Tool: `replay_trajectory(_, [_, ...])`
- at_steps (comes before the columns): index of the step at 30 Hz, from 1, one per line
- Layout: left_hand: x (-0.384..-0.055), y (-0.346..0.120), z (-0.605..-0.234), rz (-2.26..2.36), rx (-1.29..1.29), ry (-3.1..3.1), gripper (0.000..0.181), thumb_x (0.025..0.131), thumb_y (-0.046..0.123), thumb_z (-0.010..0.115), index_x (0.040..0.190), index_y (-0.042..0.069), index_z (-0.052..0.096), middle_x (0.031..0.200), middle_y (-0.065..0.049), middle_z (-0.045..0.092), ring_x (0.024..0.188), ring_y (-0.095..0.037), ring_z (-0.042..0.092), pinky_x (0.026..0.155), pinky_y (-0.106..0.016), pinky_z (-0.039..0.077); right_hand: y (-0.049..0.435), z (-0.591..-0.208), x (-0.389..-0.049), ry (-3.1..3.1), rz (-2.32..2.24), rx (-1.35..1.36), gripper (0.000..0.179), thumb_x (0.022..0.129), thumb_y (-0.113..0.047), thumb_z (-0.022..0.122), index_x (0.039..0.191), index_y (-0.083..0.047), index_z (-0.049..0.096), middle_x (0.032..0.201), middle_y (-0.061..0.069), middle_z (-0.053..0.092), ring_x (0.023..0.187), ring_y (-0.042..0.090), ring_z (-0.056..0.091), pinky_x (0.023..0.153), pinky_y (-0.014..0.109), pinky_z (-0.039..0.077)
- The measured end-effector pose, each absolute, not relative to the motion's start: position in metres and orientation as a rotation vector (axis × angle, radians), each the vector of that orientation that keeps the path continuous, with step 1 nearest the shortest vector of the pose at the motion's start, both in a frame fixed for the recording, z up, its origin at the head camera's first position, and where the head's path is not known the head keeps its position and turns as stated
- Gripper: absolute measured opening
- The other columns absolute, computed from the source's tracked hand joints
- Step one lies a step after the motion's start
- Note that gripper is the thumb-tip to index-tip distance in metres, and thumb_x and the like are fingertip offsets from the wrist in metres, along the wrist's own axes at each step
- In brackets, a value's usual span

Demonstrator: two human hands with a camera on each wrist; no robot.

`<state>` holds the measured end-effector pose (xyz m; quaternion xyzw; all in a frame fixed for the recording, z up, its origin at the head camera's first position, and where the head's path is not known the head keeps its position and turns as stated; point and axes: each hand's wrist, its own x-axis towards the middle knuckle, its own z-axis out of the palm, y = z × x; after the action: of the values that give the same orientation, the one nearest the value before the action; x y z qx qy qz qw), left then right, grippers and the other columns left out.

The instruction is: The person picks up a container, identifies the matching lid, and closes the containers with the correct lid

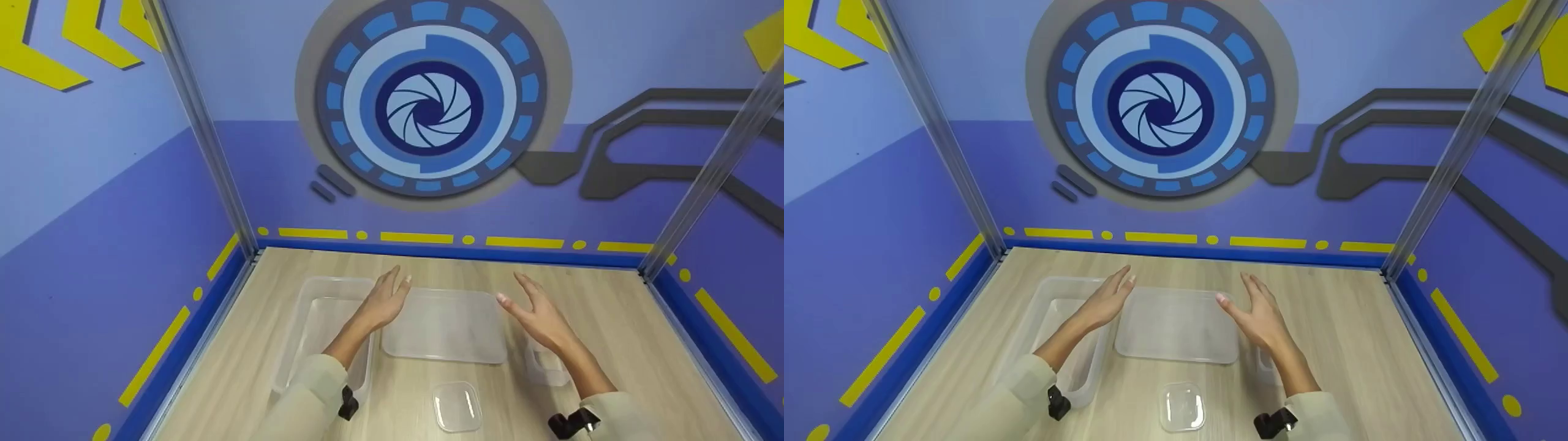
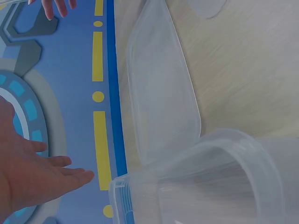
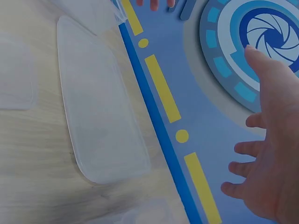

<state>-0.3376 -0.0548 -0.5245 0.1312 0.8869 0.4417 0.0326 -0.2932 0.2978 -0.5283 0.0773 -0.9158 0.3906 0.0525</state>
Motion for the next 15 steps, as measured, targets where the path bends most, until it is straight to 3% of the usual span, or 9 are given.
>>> replay_trajectory(15, [-0.345,-0.035,-0.539,1.517,0.17,2.589,0.077,0.112,0.058,0.03,0.168,0.005,0.024,0.169,-0.027,0.026,0.157,-0.046,0.025,0.126,-0.061,0.021,0.287,-0.539,-0.3,-2.577,1.799,0.084,0.083,0.109,-0.06,0.046,0.169,-0.008,0.021,0.174,0.02,0.018,0.16,0.042,0.015,0.125,0.065,0.018])
